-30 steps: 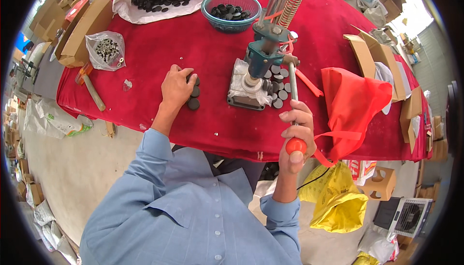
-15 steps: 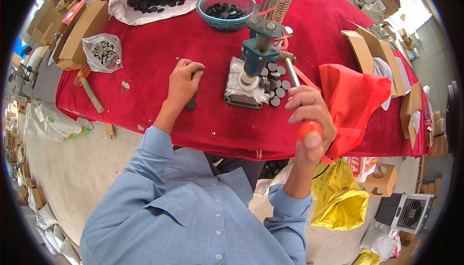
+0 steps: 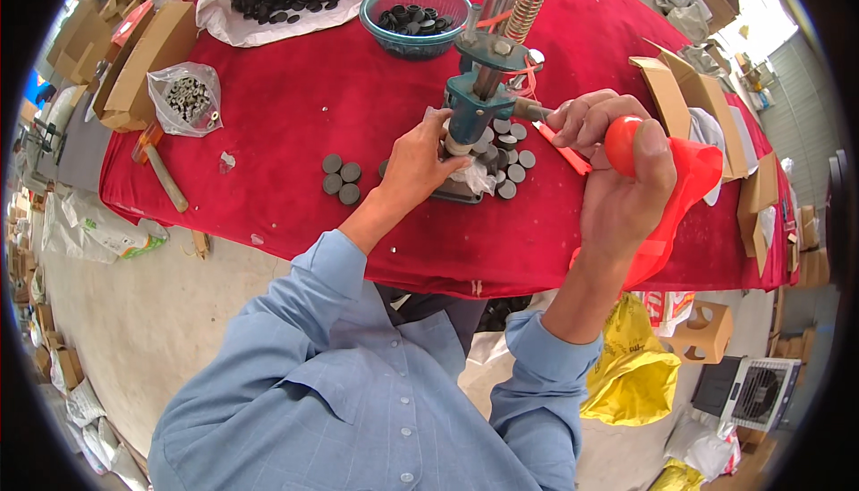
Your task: The person arranges dark grey circular discs on a red tablecloth. They then use a manual press tool to process the discs one by one, placing each disc into the press, operating the handle, and removing the processed item.
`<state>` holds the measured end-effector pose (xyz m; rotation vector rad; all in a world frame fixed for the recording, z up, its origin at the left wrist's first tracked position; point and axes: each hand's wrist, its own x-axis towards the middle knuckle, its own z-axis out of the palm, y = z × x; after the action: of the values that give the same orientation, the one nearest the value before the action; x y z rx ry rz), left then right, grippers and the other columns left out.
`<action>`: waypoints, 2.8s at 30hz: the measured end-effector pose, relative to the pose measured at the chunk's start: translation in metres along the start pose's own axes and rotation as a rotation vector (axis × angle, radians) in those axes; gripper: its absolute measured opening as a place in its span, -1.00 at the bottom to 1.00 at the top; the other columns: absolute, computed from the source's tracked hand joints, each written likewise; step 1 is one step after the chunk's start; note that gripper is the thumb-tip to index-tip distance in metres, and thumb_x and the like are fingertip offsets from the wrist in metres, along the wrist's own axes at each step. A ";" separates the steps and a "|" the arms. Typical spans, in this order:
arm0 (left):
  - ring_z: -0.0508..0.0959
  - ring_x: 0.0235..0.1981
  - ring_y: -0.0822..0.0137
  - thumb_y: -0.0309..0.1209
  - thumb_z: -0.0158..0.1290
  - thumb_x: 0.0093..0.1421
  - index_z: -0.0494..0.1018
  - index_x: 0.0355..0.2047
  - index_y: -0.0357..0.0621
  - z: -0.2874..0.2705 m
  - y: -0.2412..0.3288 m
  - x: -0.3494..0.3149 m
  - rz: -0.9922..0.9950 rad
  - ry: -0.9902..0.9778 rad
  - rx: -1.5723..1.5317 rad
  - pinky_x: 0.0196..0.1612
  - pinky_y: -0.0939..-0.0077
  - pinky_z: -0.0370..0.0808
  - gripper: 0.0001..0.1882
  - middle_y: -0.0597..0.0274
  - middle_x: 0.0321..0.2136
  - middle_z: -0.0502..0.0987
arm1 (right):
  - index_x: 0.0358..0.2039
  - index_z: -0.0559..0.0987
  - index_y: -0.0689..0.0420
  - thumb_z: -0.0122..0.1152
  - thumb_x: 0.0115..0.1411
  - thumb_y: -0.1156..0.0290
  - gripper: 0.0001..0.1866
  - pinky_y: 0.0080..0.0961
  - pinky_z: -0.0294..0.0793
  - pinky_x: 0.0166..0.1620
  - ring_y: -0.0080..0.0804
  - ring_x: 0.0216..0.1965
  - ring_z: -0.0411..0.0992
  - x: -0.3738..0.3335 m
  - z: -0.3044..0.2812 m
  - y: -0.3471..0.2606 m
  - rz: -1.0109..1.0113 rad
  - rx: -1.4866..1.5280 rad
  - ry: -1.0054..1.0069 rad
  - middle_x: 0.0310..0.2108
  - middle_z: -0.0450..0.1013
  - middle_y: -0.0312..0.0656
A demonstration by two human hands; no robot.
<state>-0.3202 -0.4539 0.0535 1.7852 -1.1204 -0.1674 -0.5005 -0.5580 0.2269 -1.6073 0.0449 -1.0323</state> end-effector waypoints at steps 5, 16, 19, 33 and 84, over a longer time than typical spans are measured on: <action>0.67 -0.16 0.02 -0.26 0.49 0.06 0.52 0.09 -0.17 -0.024 -0.010 -0.010 0.069 0.028 0.044 -0.13 0.16 0.63 -0.38 0.01 -0.16 0.66 | -0.44 0.54 0.30 0.04 0.40 -0.15 -0.35 -0.16 0.54 -0.02 -0.13 -0.25 0.54 -0.030 0.005 0.010 -0.103 -0.086 0.009 -0.42 0.49 -0.03; 0.63 -0.14 0.05 -0.42 0.36 0.16 0.64 0.05 -0.13 -0.058 -0.057 -0.065 0.183 -0.035 0.348 -0.08 0.15 0.55 -0.59 0.07 -0.18 0.62 | -0.38 0.58 0.16 0.07 0.35 -0.37 -0.28 0.07 0.45 0.19 0.14 0.16 0.46 -0.118 0.011 0.048 -0.173 -0.245 0.085 -0.18 0.57 -0.01; 0.67 -0.26 0.08 -0.40 0.39 0.15 0.61 0.08 -0.18 -0.059 -0.049 -0.053 0.083 0.004 0.204 -0.17 0.20 0.59 -0.53 0.06 -0.23 0.65 | -0.39 0.58 0.21 0.10 0.36 -0.31 -0.30 0.01 0.48 0.14 0.05 0.01 0.53 -0.095 0.009 0.027 -0.165 -0.246 0.041 -0.26 0.55 -0.01; 0.67 -0.25 -0.04 -0.26 0.50 0.06 0.35 0.28 -0.24 0.000 -0.015 -0.002 0.135 0.048 0.077 -0.14 0.13 0.61 -0.15 -0.02 -0.21 0.64 | -0.45 0.52 0.34 0.03 0.40 -0.11 -0.35 -0.22 0.54 -0.11 -0.19 -0.31 0.51 -0.013 0.004 0.010 -0.105 -0.019 0.038 -0.40 0.47 0.01; 0.66 -0.11 -0.02 -0.30 0.45 0.10 0.51 0.17 -0.22 -0.010 -0.008 -0.011 0.070 0.030 0.062 -0.08 0.12 0.61 -0.36 0.01 -0.13 0.66 | -0.42 0.52 0.27 0.02 0.42 -0.24 -0.30 -0.20 0.56 -0.14 -0.07 -0.24 0.54 -0.051 0.011 0.025 -0.198 -0.113 0.105 -0.37 0.49 0.03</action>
<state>-0.3163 -0.4388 0.0487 1.7944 -1.1759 -0.0649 -0.5127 -0.5300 0.1779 -1.6833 0.0150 -1.2867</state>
